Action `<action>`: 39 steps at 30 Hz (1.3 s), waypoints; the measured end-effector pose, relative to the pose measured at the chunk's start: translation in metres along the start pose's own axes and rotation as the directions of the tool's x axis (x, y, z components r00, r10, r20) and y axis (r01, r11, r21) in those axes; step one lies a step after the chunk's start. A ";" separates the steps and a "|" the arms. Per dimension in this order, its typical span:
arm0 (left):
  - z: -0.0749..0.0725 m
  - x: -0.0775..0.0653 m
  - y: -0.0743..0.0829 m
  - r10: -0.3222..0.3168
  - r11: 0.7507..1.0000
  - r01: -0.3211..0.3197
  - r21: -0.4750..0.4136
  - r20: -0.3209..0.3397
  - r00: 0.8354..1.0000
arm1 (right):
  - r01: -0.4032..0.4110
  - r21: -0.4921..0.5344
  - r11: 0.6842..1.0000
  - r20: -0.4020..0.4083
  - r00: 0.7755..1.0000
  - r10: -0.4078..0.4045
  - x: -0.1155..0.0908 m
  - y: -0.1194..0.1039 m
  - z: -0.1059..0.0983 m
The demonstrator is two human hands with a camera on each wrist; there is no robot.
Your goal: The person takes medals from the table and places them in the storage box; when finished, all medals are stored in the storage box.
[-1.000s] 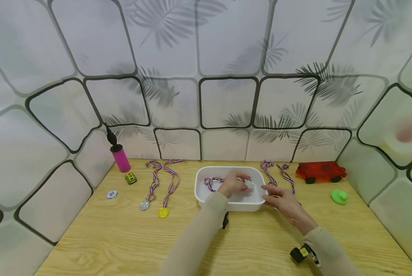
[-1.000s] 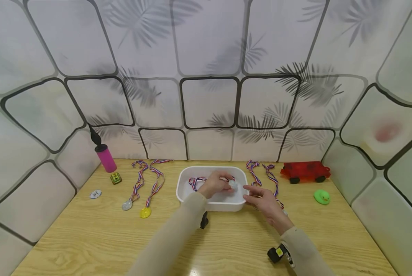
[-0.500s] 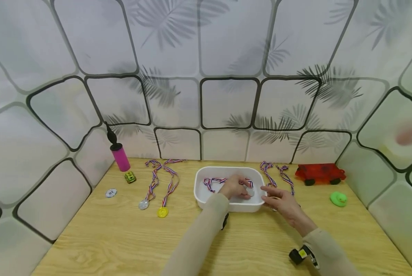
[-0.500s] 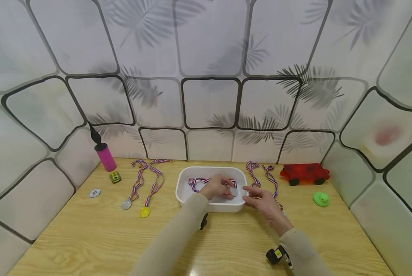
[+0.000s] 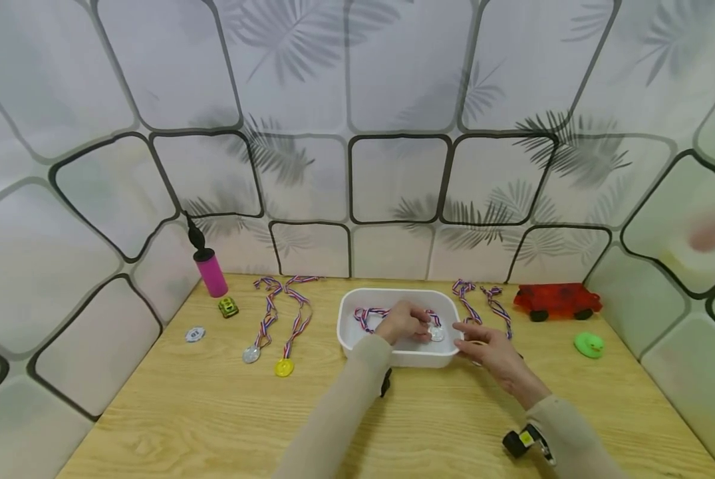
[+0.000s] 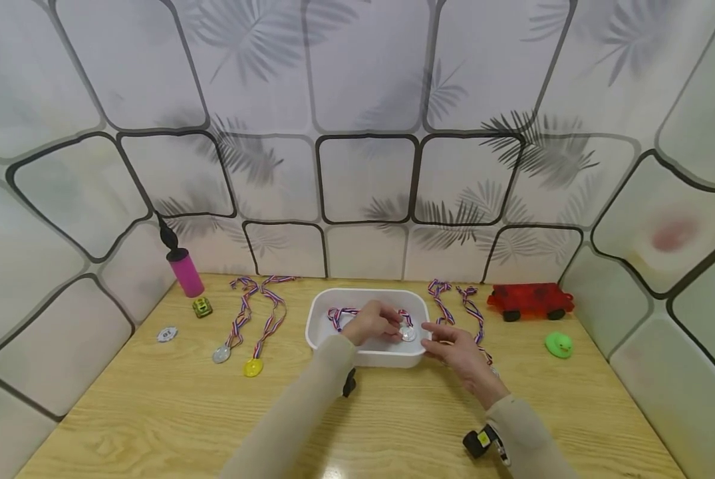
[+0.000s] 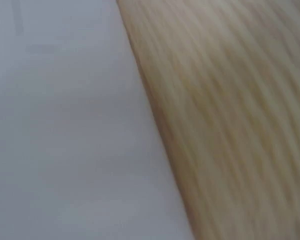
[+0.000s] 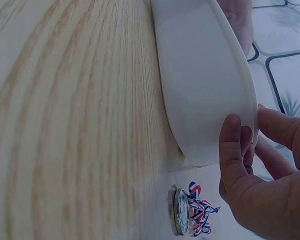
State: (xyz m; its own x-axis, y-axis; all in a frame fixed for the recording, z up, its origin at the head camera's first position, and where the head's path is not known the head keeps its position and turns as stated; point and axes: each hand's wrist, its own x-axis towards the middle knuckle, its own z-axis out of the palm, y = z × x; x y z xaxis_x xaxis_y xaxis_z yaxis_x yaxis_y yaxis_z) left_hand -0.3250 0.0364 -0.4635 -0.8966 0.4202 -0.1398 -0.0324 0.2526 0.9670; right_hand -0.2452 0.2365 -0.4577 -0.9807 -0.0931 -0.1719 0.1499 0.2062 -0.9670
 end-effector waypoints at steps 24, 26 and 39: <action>-0.086 -0.052 0.024 0.115 0.990 -0.122 0.074 0.094 0.989 | -0.043 -0.001 0.999 0.003 0.999 0.043 0.000 -0.004 -0.001; -0.093 -0.058 0.022 0.134 0.988 -0.140 0.069 0.094 0.987 | -0.044 -0.010 0.999 0.008 0.999 0.044 0.000 -0.005 -0.001; -0.143 -0.084 0.003 0.122 0.989 -0.120 0.085 -0.010 0.993 | -0.057 0.006 0.998 0.020 0.998 0.057 0.003 -0.006 -0.004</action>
State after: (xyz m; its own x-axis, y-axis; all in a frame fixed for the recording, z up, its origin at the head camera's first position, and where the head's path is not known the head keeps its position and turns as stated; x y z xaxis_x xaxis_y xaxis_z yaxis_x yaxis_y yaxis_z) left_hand -0.3128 -0.1231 -0.4182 -0.8983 0.4389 -0.0192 0.1134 0.2737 0.9551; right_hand -0.2498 0.2387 -0.4516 -0.9679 -0.1008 -0.2303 0.2062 0.2056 -0.9567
